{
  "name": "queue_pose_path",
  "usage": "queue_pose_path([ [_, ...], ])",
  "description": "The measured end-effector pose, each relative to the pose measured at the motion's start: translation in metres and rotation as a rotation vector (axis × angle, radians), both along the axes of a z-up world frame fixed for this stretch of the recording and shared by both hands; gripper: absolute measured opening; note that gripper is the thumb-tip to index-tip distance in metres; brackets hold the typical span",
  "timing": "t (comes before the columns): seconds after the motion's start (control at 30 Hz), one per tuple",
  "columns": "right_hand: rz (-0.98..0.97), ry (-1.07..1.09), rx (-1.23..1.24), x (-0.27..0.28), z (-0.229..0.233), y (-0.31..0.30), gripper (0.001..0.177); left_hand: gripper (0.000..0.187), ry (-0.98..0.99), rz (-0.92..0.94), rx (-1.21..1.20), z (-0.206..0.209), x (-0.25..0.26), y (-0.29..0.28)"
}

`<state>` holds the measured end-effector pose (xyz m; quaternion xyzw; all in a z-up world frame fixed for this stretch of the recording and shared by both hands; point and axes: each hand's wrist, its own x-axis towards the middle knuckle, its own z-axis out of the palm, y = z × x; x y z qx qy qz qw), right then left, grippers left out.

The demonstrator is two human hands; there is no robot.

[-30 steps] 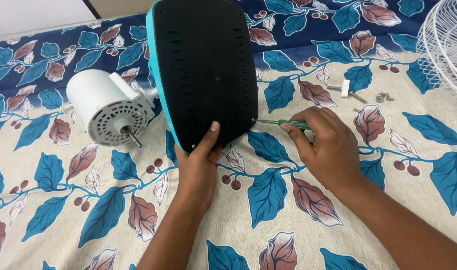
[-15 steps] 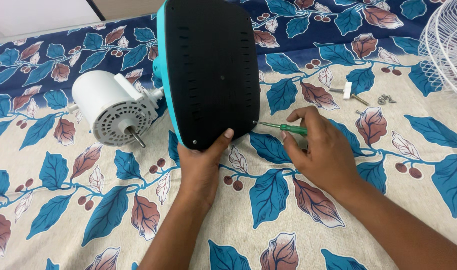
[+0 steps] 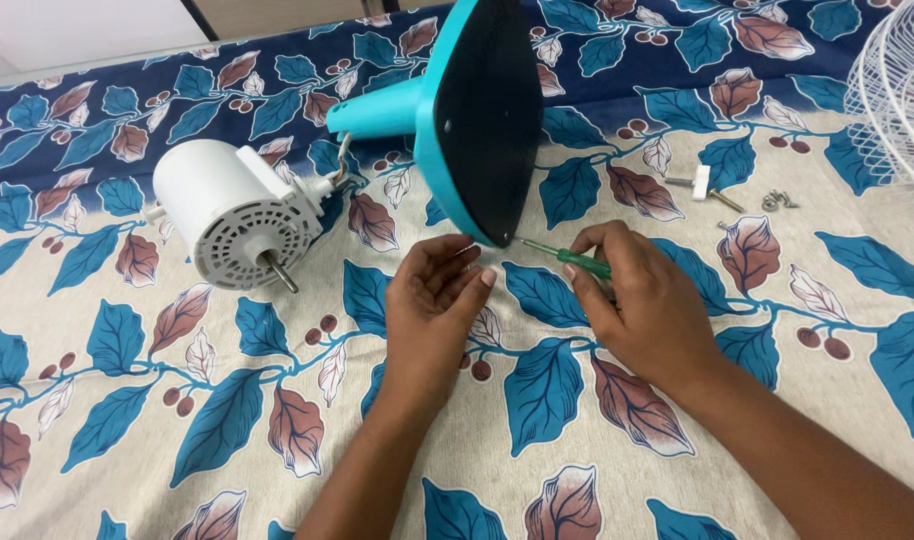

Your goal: The person assembles a small electric fan by attaching a black back cover to a teal housing containing a motor. They align the cover and use a screwdriver to tighten multiple screws around the perimeter, securing the casing.

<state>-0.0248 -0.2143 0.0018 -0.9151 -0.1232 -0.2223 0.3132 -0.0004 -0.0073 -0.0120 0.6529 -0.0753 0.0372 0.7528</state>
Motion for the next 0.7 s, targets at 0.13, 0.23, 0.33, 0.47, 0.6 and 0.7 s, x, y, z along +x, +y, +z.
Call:
queue_pose_path([
  [0.13, 0.015, -0.014, -0.013, -0.002, 0.0, -0.001, 0.02, 0.036, 0.024, 0.07, -0.041, -0.002, -0.002, -0.002],
  [0.23, -0.005, -0.013, 0.012, -0.001, 0.001, 0.0, 0.021, 0.05, 0.106, 0.132, -0.003, 0.002, -0.004, -0.004],
  [0.33, -0.015, 0.038, 0.041, -0.001, 0.003, -0.001, 0.021, 0.06, -0.013, 0.157, 0.023, 0.007, -0.008, -0.003],
  [0.47, -0.002, 0.022, 0.052, 0.0, 0.003, 0.002, 0.02, 0.072, -0.057, 0.123, 0.126, 0.02, 0.007, -0.011],
  [0.6, -0.021, 0.035, 0.103, -0.001, 0.003, -0.003, 0.021, 0.062, -0.081, 0.122, 0.151, 0.027, 0.029, -0.021],
  [0.7, 0.0, -0.019, 0.129, 0.0, 0.005, -0.003, 0.023, 0.052, -0.127, 0.189, 0.083, 0.023, 0.028, -0.033],
])
